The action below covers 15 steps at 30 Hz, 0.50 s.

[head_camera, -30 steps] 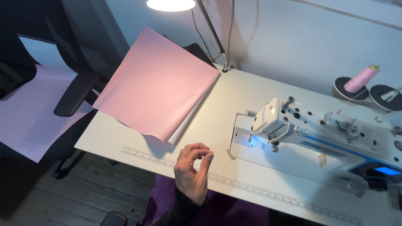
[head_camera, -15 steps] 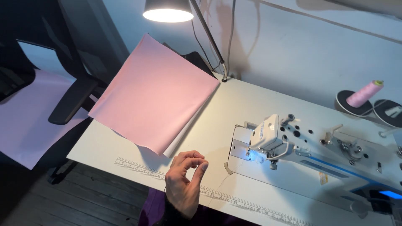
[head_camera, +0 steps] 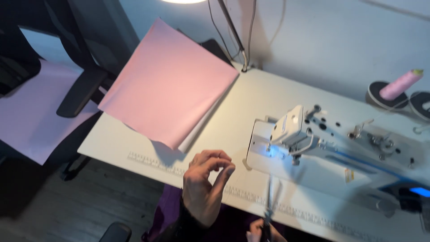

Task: Threading an industrial sewing machine and preparing it for use.

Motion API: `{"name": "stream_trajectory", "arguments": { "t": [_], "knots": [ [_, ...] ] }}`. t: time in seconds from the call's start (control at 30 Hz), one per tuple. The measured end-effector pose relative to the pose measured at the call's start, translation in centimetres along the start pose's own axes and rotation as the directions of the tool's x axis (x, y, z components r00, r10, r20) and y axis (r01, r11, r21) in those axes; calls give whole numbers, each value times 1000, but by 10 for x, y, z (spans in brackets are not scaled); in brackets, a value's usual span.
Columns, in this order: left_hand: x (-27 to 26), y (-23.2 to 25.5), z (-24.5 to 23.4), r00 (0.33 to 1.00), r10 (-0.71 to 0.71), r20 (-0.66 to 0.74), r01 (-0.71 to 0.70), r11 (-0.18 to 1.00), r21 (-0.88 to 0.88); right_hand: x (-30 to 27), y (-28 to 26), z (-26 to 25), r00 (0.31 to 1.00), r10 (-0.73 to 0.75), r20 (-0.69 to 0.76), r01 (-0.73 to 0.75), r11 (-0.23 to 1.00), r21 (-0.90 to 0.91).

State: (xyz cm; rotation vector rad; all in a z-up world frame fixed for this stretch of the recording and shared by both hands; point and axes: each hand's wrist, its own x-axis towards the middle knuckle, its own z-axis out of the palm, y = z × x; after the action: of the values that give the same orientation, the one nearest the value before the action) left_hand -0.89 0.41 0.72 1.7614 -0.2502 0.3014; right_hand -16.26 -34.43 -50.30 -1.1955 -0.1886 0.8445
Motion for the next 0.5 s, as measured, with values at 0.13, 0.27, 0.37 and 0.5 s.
{"name": "stream_trajectory", "arguments": {
  "t": [0.13,0.27,0.37,0.5],
  "knots": [
    [-7,0,-2,998,48,50,-49,999,4,20,-221,206,916,-136,-378,307,844,440],
    [-13,-5,0,993,55,102,-66,992,108,17,-224,219,908,-59,-415,288,806,517],
    [-16,-6,1,985,120,126,-139,978,153,22,-299,267,772,-409,-487,427,901,-79],
    [-24,-14,6,980,145,134,-169,967,190,18,-332,284,765,-371,-527,194,912,-360]
  ]
}}
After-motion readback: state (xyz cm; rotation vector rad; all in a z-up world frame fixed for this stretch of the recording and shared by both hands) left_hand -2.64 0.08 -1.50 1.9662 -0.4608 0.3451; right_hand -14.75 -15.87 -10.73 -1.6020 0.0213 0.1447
